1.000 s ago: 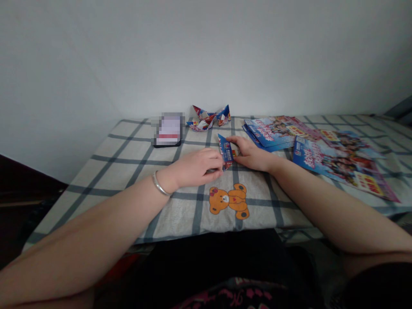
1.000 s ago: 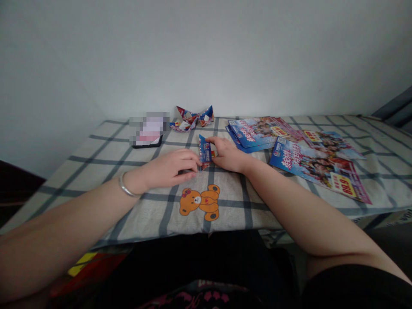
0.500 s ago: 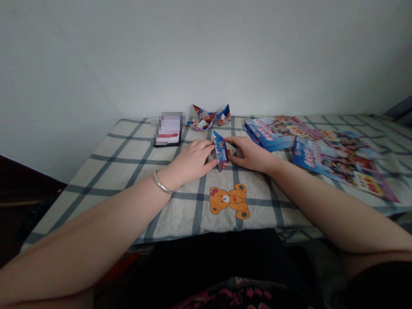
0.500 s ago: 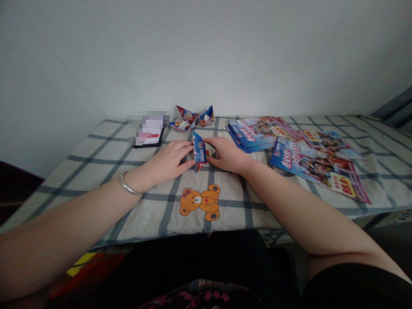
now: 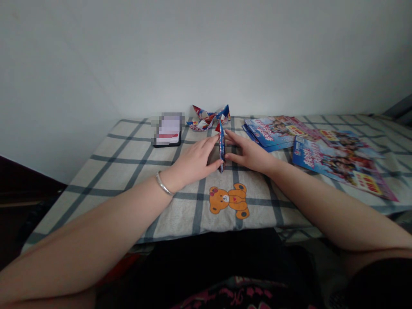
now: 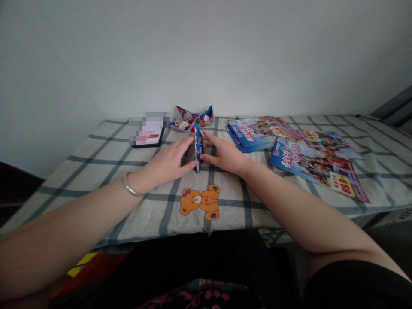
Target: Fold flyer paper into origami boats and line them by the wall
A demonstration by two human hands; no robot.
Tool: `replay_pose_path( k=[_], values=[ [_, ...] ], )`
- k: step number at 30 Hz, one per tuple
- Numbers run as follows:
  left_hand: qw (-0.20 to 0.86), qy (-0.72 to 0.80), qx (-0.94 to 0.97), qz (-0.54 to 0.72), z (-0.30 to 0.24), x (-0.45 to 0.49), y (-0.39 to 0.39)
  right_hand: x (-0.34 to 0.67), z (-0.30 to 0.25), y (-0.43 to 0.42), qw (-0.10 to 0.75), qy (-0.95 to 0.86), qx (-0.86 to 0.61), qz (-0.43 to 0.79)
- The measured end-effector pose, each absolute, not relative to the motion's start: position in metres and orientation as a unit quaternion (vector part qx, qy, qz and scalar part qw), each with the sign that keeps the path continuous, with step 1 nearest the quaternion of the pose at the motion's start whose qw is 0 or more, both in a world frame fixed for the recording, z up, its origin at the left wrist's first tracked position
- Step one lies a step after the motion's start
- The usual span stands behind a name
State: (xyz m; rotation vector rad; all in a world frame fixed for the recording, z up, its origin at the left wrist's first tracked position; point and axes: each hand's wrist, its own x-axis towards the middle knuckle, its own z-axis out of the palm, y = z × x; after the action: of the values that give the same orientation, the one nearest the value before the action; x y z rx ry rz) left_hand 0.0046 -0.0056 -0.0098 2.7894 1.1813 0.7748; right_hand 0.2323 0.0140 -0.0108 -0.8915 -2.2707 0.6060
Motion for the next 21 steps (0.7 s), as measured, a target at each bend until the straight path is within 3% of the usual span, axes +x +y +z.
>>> replay_pose_path(
  k=[9, 21],
  values=[
    [0.082, 0.343, 0.889, 0.293, -0.0145, 0.0103, -0.0027, 0.2276, -0.0153, 0.0148, 0.337, -0.821, -0.314, 0.336],
    [0.198, 0.319, 0.863, 0.339, -0.0164, 0.0146, -0.0031, 0.2238, -0.0137, 0.0165, 0.350, -0.803, -0.309, 0.369]
  ],
)
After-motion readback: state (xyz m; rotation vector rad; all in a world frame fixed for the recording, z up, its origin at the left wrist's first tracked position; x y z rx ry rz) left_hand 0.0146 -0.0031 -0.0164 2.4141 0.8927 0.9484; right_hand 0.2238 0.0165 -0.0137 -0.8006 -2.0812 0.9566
